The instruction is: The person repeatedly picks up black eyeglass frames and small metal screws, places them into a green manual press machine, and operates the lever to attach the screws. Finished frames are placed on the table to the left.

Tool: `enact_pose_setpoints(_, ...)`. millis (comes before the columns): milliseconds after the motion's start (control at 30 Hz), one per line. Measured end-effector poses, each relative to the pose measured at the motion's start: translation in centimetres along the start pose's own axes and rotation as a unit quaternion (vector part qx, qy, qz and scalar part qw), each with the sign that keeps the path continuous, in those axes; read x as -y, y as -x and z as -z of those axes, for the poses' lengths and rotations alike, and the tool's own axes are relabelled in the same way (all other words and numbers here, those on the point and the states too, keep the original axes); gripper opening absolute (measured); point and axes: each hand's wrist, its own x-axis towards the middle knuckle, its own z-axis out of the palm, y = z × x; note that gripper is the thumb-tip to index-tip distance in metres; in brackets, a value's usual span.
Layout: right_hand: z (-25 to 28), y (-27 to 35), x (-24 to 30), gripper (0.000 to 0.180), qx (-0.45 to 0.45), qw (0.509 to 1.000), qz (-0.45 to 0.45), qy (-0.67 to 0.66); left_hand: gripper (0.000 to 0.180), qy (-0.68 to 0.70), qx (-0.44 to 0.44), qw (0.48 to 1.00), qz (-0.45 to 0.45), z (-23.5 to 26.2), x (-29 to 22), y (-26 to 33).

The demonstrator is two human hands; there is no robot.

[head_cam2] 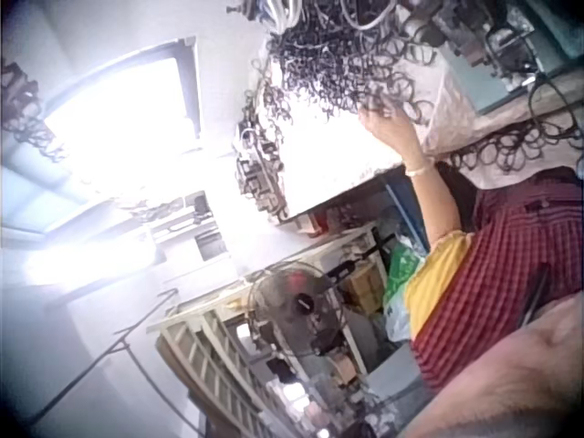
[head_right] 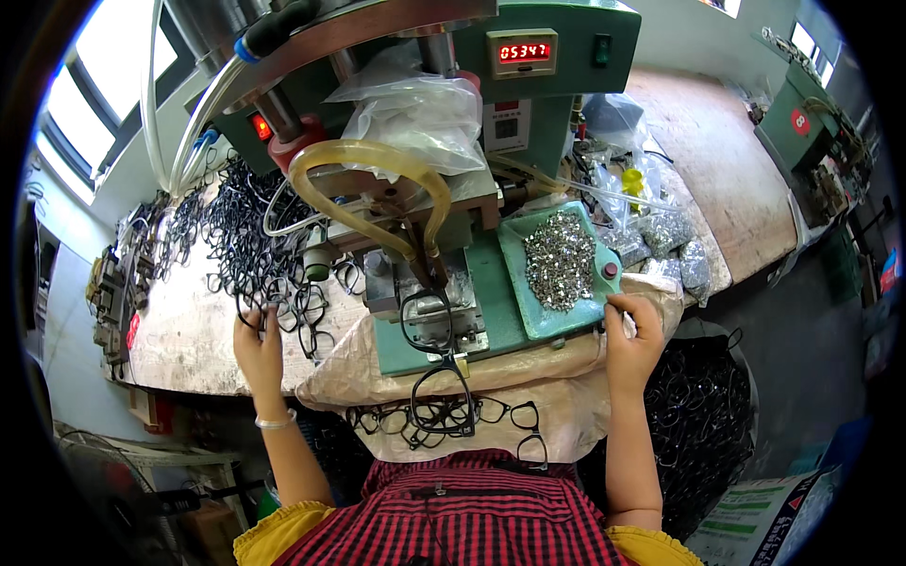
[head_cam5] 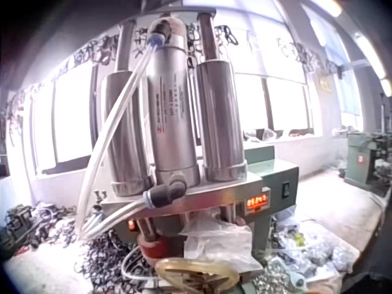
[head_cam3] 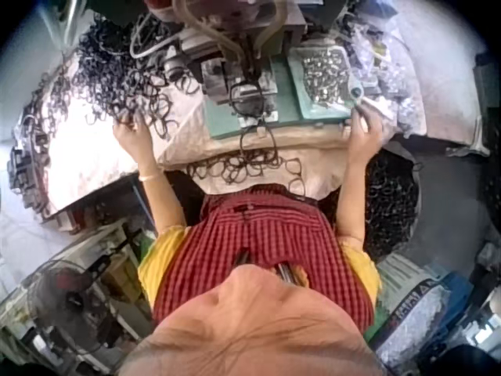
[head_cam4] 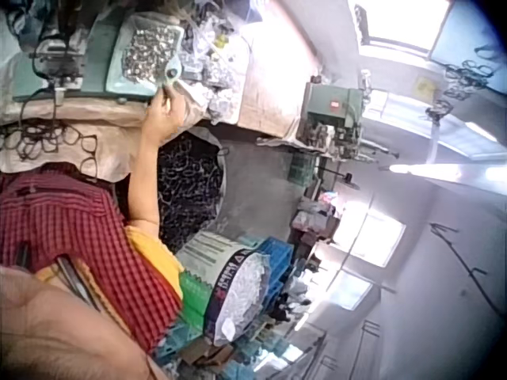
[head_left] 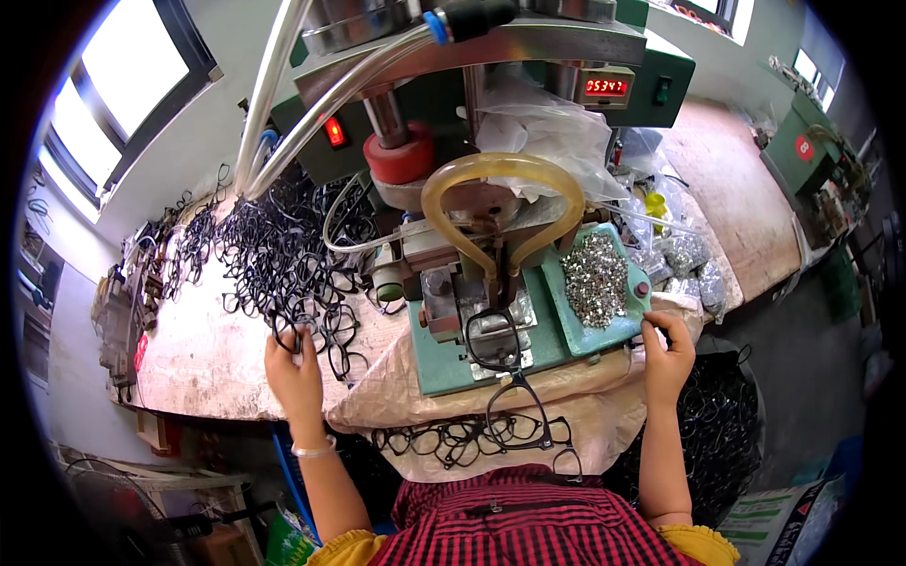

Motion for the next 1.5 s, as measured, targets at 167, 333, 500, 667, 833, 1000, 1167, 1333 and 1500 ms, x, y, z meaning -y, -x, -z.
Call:
enact_pose_setpoints(167, -4.3, -0.9, 7.2, 0.016, 0.157, 0.980, 0.094, -0.079, 0.018, 0.042, 0.074, 0.996, 0.039, -2.7, 7.2, 1.4)
enact_pose_setpoints(333, -11.0, -1.0, 11.0, 0.033, 0.206, 0.954, 0.065, -0.207, 0.009, 0.320, 0.065, 0.943, 0.063, -7.9, 3.7, 0.9)
enact_pose_setpoints(500, -12.1, 0.6, 10.9, 0.044, 0.204, 0.932, -0.013, -0.300, 0.019, 0.512, -0.028, 0.857, 0.044, -6.1, -2.8, 2.7)
enact_pose_setpoints(667, -11.0, 0.5, 13.8, 0.047, 0.243, 0.889, -0.083, -0.380, 0.017, 0.607, -0.087, 0.765, -0.197, 0.0, -12.1, 2.9)
enact_pose_setpoints(833, -9.5, 1.2, 14.9, 0.048, 0.262, 0.908, -0.047, -0.325, 0.002, 0.485, -0.015, 0.786, -0.383, 1.4, -14.0, 5.0)
enact_pose_setpoints(1000, -8.0, -3.3, 7.1, 0.026, 0.180, 0.959, 0.175, 0.129, 0.020, 0.273, 0.132, 0.797, -0.522, -1.3, -15.5, 4.9)
enact_pose_setpoints(1167, -6.6, -3.9, -0.5, 0.020, 0.126, 0.952, 0.201, 0.192, 0.021, 0.265, 0.131, 0.789, -0.538, -2.0, -15.7, 4.8)
enact_pose_setpoints(1333, -8.9, -4.3, 1.6, 0.014, 0.212, 0.898, 0.338, 0.187, 0.023, 0.261, 0.140, 0.788, -0.540, -1.9, -15.6, 4.7)
enact_pose_setpoints(1500, -10.0, -6.9, 1.3, 0.012, 0.179, 0.914, 0.306, 0.195, 0.030, 0.238, 0.100, 0.840, -0.477, -0.5, -13.8, 7.9)
